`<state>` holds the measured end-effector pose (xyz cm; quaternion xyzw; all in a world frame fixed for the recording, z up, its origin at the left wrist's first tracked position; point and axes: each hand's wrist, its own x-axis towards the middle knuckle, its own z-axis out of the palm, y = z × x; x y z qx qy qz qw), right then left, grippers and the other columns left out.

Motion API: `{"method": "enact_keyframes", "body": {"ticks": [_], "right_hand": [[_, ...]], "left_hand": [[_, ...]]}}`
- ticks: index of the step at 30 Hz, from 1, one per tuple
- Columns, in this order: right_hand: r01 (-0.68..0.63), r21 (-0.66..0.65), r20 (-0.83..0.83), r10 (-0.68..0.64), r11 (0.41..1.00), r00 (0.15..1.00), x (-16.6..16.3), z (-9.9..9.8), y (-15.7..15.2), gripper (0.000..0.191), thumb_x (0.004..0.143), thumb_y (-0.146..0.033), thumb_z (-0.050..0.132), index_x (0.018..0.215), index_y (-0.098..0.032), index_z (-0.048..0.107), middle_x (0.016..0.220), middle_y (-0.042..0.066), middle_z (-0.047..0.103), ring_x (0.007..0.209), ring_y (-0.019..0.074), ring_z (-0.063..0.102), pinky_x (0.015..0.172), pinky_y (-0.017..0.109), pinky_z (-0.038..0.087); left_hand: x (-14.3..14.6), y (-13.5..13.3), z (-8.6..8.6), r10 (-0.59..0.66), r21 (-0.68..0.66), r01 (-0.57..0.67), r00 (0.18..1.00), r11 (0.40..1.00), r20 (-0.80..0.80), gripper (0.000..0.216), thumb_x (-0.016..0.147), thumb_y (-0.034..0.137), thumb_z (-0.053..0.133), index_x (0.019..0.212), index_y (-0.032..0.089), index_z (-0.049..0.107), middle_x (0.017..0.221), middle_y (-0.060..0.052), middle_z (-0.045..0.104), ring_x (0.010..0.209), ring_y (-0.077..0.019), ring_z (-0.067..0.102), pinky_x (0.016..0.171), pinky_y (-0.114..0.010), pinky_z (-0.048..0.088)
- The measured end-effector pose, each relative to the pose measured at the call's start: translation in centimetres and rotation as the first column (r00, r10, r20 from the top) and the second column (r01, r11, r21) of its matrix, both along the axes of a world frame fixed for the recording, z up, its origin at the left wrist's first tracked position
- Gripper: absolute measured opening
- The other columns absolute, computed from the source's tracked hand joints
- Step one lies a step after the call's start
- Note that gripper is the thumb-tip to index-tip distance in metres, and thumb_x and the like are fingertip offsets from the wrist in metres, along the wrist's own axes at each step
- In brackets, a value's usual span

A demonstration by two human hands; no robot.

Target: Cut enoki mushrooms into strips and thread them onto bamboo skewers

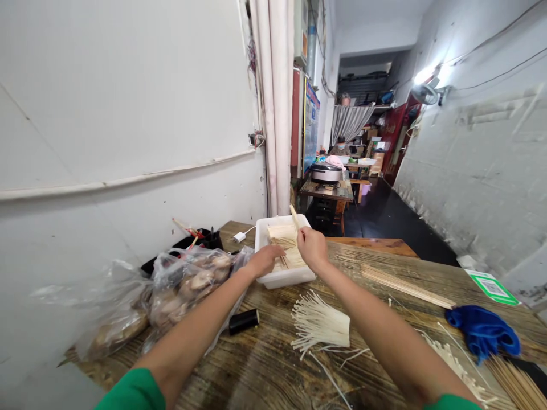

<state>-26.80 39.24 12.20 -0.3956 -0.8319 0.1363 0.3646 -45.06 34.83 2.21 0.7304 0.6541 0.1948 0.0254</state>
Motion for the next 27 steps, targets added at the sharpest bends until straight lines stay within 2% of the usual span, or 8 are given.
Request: {"method": "enact_keyframes", "body": {"ticks": [4, 8, 18, 22, 27], "right_hand": [[0.041, 0.030, 0.105, -0.044, 0.999, 0.993, -1.6, -1.4, 0.7, 0.028, 0.092, -0.035, 0.052, 0.074, -0.014, 0.060, 0.067, -0.002, 0.060, 0.065, 0.0124, 0.057, 0.070, 0.031, 0.046], [0.043, 0.062, 0.164, -0.052, 0.997, 0.985, -1.4, -1.7, 1.4, 0.029, 0.093, -0.036, 0.050, 0.077, -0.014, 0.060, 0.068, -0.002, 0.060, 0.065, 0.0120, 0.058, 0.070, 0.031, 0.047], [0.049, 0.106, 0.242, -0.074, 0.993, 0.967, -0.9, -0.5, 2.8, 0.027, 0.093, -0.036, 0.051, 0.081, -0.014, 0.062, 0.074, 0.000, 0.062, 0.070, 0.0130, 0.059, 0.072, 0.032, 0.047], [0.016, 0.106, 0.242, -0.041, 0.994, 0.969, -2.6, 0.0, 2.9, 0.026, 0.092, -0.036, 0.053, 0.082, -0.014, 0.062, 0.080, 0.002, 0.063, 0.075, 0.0138, 0.060, 0.075, 0.033, 0.048], [-0.089, 0.089, 0.168, 0.073, 0.992, 0.983, -5.9, 1.8, 2.9, 0.025, 0.092, -0.036, 0.052, 0.089, -0.013, 0.063, 0.088, 0.003, 0.065, 0.082, 0.0148, 0.062, 0.079, 0.035, 0.049]], "left_hand": [[0.1, -0.6, -0.1, 0.147, -0.001, -0.147, 0.987, 0.989, 0.063, 0.049, 0.077, 0.003, 0.041, 0.117, 0.019, 0.064, 0.127, -0.006, 0.062, 0.118, -0.0209, 0.055, 0.102, -0.030, 0.040], [0.2, -0.9, -0.1, 0.192, -0.023, -0.190, 0.976, 0.981, 0.102, 0.048, 0.075, 0.004, 0.045, 0.114, 0.023, 0.066, 0.121, -0.004, 0.066, 0.113, -0.0214, 0.058, 0.097, -0.029, 0.044], [0.4, -0.9, -0.1, 0.249, -0.004, -0.251, 0.956, 0.968, 0.154, 0.046, 0.080, 0.004, 0.041, 0.118, 0.017, 0.064, 0.124, -0.007, 0.063, 0.117, -0.0188, 0.056, 0.103, -0.029, 0.039], [0.5, -1.0, 0.1, 0.278, -0.019, -0.278, 0.950, 0.960, 0.142, 0.045, 0.080, 0.006, 0.042, 0.116, 0.017, 0.066, 0.122, -0.008, 0.065, 0.115, -0.0194, 0.057, 0.102, -0.028, 0.039], [0.7, -1.4, 0.7, 0.266, -0.056, -0.261, 0.956, 0.964, 0.125, 0.044, 0.079, 0.008, 0.043, 0.113, 0.019, 0.068, 0.115, -0.009, 0.068, 0.110, -0.0223, 0.060, 0.096, -0.031, 0.043]]}}
